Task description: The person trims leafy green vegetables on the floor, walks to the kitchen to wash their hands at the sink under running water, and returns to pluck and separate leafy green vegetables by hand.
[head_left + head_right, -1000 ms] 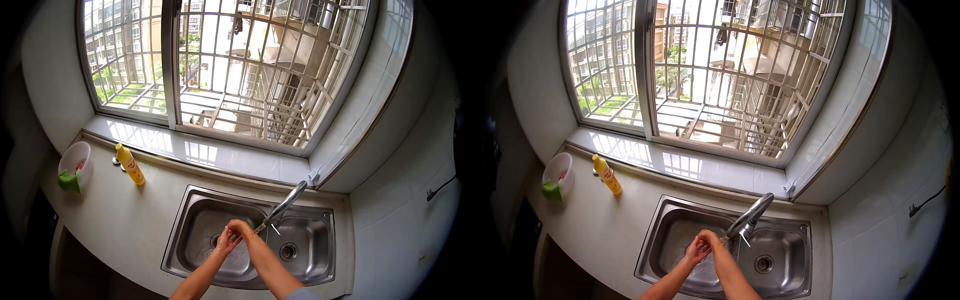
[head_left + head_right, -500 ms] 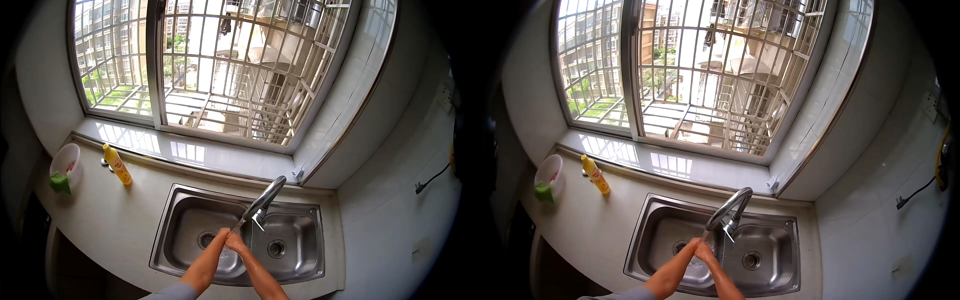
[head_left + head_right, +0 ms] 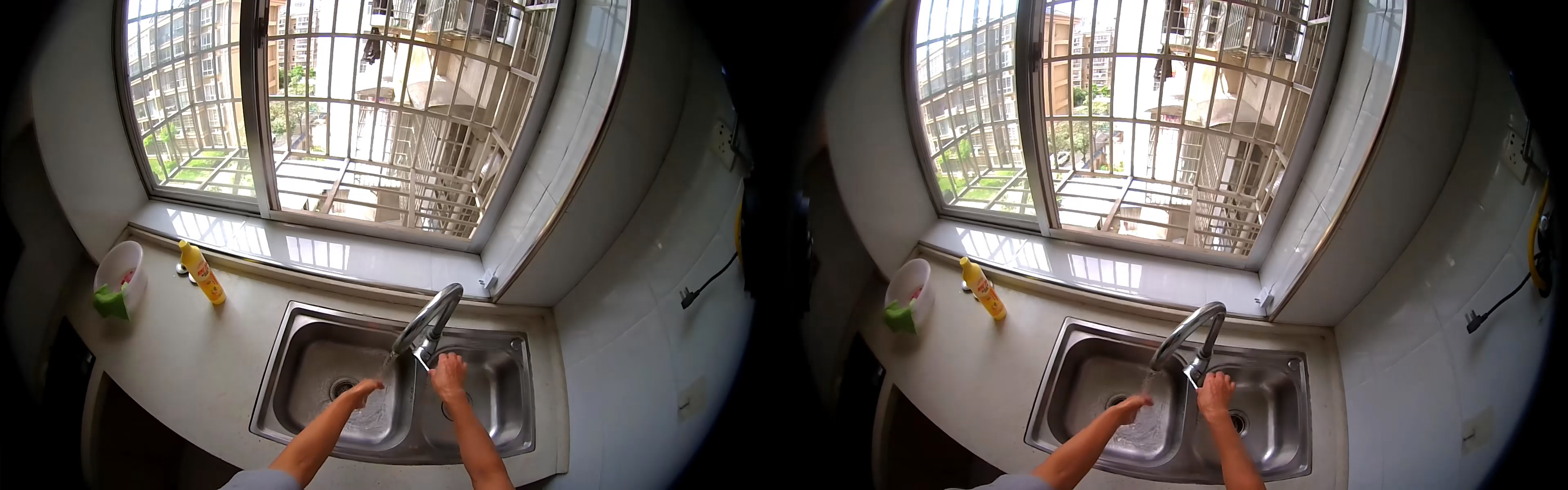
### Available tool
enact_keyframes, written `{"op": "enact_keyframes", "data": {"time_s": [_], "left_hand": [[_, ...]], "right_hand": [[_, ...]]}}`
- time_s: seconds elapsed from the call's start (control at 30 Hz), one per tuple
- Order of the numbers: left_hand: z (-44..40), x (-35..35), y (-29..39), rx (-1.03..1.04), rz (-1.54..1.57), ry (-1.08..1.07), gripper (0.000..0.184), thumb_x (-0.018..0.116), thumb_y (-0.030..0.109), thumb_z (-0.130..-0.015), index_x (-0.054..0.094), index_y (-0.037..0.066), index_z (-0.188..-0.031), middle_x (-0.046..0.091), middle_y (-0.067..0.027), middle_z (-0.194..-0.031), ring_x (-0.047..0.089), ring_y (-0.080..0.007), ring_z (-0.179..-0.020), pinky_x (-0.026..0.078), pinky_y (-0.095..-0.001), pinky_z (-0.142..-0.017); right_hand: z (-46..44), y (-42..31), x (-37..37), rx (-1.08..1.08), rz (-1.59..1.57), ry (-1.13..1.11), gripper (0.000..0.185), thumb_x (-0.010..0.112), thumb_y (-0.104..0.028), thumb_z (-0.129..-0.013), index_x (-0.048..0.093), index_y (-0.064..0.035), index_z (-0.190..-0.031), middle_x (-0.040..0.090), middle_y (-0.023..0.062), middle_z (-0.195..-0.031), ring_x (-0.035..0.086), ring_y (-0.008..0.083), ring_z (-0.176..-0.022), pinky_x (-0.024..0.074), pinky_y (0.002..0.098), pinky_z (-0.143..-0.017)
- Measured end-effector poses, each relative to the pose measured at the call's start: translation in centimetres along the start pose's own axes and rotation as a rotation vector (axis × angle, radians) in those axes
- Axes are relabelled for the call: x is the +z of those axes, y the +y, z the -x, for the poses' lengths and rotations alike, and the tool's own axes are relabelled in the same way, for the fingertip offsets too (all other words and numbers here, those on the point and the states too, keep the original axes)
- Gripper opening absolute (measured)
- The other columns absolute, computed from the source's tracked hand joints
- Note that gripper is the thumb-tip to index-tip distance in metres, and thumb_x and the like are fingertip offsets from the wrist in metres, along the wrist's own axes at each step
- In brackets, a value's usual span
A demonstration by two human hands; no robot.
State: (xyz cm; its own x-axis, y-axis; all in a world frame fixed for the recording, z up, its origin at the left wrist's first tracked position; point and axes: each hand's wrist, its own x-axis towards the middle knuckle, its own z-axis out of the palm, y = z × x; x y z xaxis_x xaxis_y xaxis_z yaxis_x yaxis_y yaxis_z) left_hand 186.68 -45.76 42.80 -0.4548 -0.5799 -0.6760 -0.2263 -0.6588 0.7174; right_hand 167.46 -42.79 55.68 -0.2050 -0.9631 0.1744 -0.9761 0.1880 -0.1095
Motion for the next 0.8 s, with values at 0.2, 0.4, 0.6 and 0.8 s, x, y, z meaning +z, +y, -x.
{"op": "enact_keyframes", "data": {"time_s": [0.2, 0.4, 0.6, 0.8], "left_hand": [[-3.2, -0.9, -2.3, -0.092, 0.379, 0.104, 0.028, 0.046, 0.026, -0.07, 0.05, 0.009, -0.092, 0.046, -0.0079, -0.097, 0.037, -0.0209, -0.097, 0.019, -0.0384, -0.089], [-4.1, 0.3, -1.1, -0.026, 0.421, 0.02, 0.021, 0.043, 0.022, -0.071, 0.045, 0.01, -0.089, 0.045, -0.0048, -0.091, 0.034, -0.0183, -0.094, 0.011, -0.0397, -0.092], [-4.8, 2.2, 0.3, -0.168, 0.738, 0.071, 0.039, 0.047, 0.019, -0.067, 0.039, 0.005, -0.103, 0.013, -0.0103, -0.119, 0.01, -0.0221, -0.115, 0.001, -0.0417, -0.095], [-2.7, 3.3, 3.1, -0.04, 0.593, 0.136, 0.04, 0.046, 0.013, -0.067, 0.041, -0.001, -0.104, 0.027, -0.0187, -0.122, 0.024, -0.0257, -0.115, 0.013, -0.0399, -0.095]], "right_hand": [[-0.3, 0.4, -1.3, -0.185, 0.015, -0.328, 0.023, 0.063, -0.024, -0.062, 0.056, -0.0091, -0.078, 0.054, 0.0075, -0.085, 0.049, 0.0236, -0.087, 0.0364, 0.0386, -0.071], [-0.7, 3.1, 1.1, -0.134, 0.043, -0.208, 0.022, 0.061, -0.022, -0.062, 0.057, -0.0097, -0.079, 0.056, 0.0077, -0.08, 0.053, 0.0237, -0.08, 0.0386, 0.0381, -0.068], [-0.3, 3.8, -0.6, -0.068, -0.074, -0.071, 0.018, 0.06, -0.015, -0.06, 0.055, -0.0072, -0.076, 0.055, 0.0089, -0.078, 0.052, 0.0262, -0.078, 0.0383, 0.0385, -0.065], [1.9, -0.1, -0.6, -0.223, -0.482, 0.232, 0.021, 0.057, -0.008, -0.065, 0.054, -0.0024, -0.085, 0.052, 0.0095, -0.078, 0.051, 0.0229, -0.063, 0.0423, 0.0324, -0.062]]}}
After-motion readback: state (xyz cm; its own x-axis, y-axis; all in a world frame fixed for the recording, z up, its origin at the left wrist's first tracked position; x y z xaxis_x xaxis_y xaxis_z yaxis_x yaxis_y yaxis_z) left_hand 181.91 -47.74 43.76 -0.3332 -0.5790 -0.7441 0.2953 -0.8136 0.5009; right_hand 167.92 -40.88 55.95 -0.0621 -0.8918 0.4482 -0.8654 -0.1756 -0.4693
